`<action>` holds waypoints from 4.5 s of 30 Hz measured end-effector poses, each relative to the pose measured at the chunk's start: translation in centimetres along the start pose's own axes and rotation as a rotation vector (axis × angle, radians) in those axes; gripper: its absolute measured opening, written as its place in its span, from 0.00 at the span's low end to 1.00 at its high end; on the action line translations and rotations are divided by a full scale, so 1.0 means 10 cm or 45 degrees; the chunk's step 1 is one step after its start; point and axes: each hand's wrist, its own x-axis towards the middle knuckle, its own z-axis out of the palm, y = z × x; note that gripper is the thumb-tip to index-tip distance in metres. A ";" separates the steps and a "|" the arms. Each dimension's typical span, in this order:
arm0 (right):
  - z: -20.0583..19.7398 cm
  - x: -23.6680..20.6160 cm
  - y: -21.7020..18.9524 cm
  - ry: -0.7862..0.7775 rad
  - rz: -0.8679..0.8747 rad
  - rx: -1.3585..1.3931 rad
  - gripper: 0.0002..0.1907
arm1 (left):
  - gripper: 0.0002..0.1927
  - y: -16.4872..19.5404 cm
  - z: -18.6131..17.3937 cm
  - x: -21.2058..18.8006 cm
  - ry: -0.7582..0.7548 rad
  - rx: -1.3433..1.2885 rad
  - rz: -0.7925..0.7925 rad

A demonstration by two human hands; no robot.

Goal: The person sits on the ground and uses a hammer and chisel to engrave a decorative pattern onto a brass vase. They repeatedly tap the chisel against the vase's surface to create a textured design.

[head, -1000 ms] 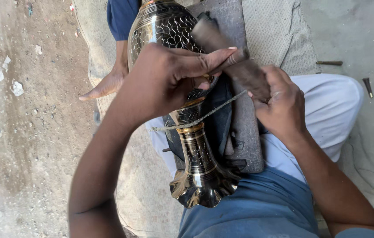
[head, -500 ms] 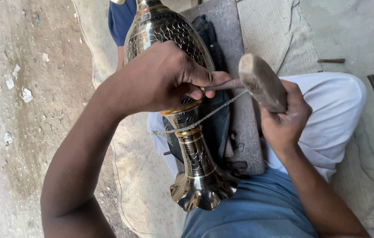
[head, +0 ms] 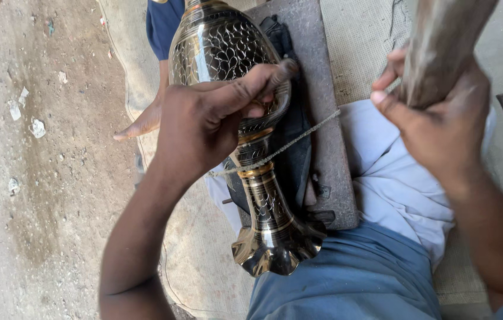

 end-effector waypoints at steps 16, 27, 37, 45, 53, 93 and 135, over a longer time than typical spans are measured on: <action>-0.24 0.37 -0.25 -0.183 -0.341 -0.776 0.16 | 0.36 -0.01 0.77 -0.49 0.977 0.030 -0.143; -0.18 0.33 -0.18 -0.195 -0.193 -0.940 0.20 | 0.18 -0.22 0.18 -0.18 0.246 0.111 -0.160; 0.16 0.04 0.06 -0.038 0.420 0.296 0.24 | 0.20 -0.07 -0.02 0.04 -0.002 -0.009 -0.046; 0.46 -0.40 0.12 0.254 0.082 0.005 0.18 | 0.12 -0.12 -0.13 0.24 -0.312 0.102 0.192; 0.76 -0.70 0.19 0.517 0.135 0.005 0.16 | 0.18 -0.26 -0.14 0.34 -0.518 0.075 0.285; -0.10 0.63 -0.58 -0.332 -0.123 -0.344 0.11 | 0.20 -0.17 0.17 -0.38 0.556 0.102 -0.196; 0.48 -0.41 -0.19 0.338 0.324 0.054 0.12 | 0.20 -0.31 -0.32 0.01 -0.180 0.020 0.186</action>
